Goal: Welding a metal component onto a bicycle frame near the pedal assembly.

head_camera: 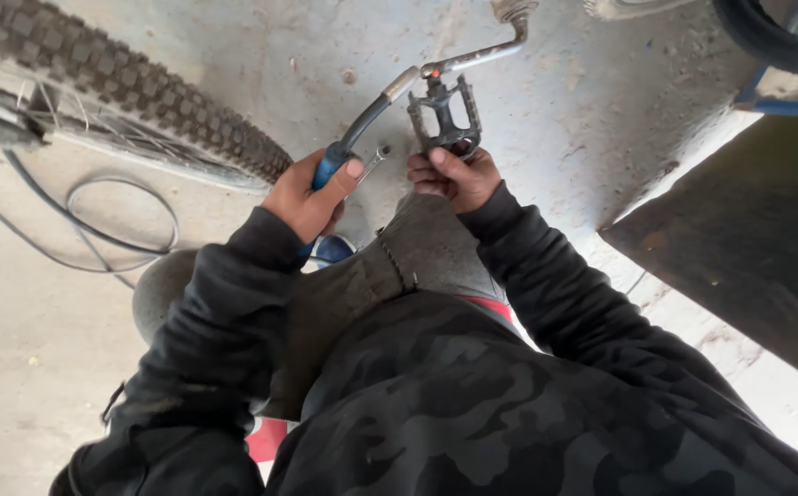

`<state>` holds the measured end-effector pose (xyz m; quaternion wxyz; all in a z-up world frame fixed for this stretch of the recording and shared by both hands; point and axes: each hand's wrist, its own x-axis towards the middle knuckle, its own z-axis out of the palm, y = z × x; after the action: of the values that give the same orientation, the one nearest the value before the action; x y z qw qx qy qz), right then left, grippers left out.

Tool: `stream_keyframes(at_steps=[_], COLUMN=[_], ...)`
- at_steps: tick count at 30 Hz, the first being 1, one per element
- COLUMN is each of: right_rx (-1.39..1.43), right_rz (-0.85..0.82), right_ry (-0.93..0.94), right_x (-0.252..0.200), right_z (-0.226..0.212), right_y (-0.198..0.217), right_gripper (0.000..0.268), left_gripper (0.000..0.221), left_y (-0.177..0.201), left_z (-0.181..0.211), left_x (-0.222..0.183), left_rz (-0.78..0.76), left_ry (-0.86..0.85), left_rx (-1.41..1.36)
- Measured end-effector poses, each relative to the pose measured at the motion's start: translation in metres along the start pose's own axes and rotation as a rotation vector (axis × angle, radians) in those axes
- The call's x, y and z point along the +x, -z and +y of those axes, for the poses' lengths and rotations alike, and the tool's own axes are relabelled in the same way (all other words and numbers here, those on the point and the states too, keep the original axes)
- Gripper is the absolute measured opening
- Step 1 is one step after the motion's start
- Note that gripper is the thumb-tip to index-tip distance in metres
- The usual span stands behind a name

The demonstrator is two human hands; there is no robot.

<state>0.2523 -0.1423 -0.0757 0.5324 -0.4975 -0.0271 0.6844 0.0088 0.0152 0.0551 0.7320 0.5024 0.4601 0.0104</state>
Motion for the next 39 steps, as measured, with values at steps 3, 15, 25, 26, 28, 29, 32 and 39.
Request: stream_keyframes(at_steps=[3, 15, 25, 26, 28, 29, 32, 39], right_rx=[-0.030, -0.138, -0.141, -0.160, -0.181, -0.197, -0.225, -0.328], right_rz=[-0.018, -0.261, -0.328, -0.371, -0.408, -0.404, -0.388, -0.420], right_ry=[0.012, -0.127, 0.016, -0.004, -0.020, -0.023, -0.039, 0.013], right_x=[-0.006, -0.018, -0.005, -0.002, 0.002, 0.002, 0.002, 0.005], right_z=[-0.010, -0.012, -0.035, -0.033, -0.032, -0.032, -0.029, -0.029], right_y=[-0.010, -0.044, -0.103, -0.100, -0.095, -0.095, -0.095, -0.093], right_gripper=[0.049, 0.077, 0.066, 0.062, 0.058, 0.056, 0.055, 0.058], left_gripper=[0.047, 0.052, 0.059, 0.060, 0.060, 0.061, 0.061, 0.060], left_y=[0.004, 0.008, 0.000, -0.003, -0.009, -0.011, -0.008, -0.009], left_z=[0.010, 0.038, 0.012, 0.012, 0.014, 0.015, 0.007, -0.007], left_x=[0.002, 0.000, 0.002, 0.001, 0.000, -0.001, -0.003, -0.004], left_rz=[-0.018, -0.038, 0.077, 0.113, 0.147, 0.155, 0.185, 0.251], left_ry=[0.021, 0.038, -0.201, -0.230, -0.265, -0.259, -0.245, -0.336], left_rx=[0.024, 0.274, 0.486, 0.518, 0.549, 0.516, 0.540, 0.558])
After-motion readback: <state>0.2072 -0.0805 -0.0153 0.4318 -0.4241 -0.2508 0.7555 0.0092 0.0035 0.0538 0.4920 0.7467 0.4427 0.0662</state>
